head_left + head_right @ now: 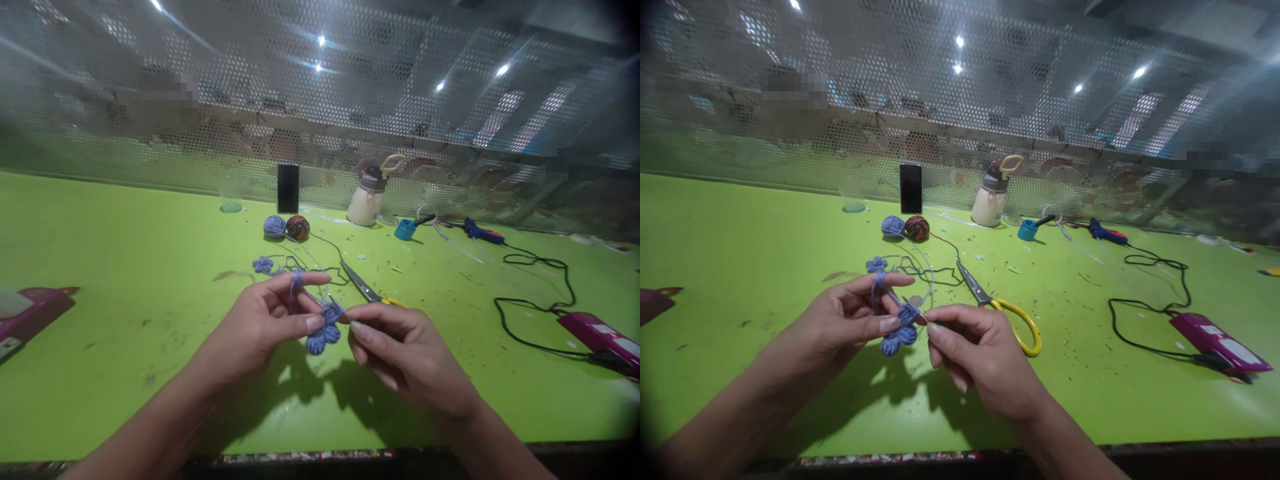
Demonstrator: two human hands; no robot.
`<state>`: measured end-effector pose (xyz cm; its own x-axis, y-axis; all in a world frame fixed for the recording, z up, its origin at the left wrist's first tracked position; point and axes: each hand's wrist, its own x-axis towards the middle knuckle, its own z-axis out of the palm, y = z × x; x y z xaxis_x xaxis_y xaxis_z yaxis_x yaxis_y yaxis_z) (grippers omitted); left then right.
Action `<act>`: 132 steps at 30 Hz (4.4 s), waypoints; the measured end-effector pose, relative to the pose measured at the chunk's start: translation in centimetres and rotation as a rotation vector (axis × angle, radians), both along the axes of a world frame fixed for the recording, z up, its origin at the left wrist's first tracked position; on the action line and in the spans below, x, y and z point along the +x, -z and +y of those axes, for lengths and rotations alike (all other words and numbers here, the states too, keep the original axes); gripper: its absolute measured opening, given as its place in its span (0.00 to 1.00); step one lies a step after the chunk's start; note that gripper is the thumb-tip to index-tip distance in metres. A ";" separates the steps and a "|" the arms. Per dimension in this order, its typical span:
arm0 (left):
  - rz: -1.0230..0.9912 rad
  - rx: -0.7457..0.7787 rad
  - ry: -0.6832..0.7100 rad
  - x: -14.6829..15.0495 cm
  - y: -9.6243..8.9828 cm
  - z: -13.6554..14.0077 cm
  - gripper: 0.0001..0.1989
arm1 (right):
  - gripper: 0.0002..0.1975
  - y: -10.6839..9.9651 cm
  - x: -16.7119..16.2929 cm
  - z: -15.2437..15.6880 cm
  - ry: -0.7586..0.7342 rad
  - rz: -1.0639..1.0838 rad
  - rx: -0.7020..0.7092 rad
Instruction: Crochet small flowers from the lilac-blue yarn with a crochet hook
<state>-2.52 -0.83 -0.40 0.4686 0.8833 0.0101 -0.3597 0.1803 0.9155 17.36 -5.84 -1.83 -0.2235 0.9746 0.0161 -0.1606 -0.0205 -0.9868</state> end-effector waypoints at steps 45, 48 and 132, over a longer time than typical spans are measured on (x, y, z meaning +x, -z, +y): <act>0.165 0.106 -0.003 0.3 1.5 0.5 0.25 | 0.15 -0.2 0.7 2.4 -0.082 -0.226 0.064; 0.152 0.121 0.028 0.1 1.4 0.4 0.24 | 0.15 -0.1 0.6 2.5 -0.108 -0.196 0.051; 0.241 0.057 0.288 -1.3 -0.6 0.4 0.13 | 0.16 -2.6 3.4 1.6 -0.278 -0.442 0.314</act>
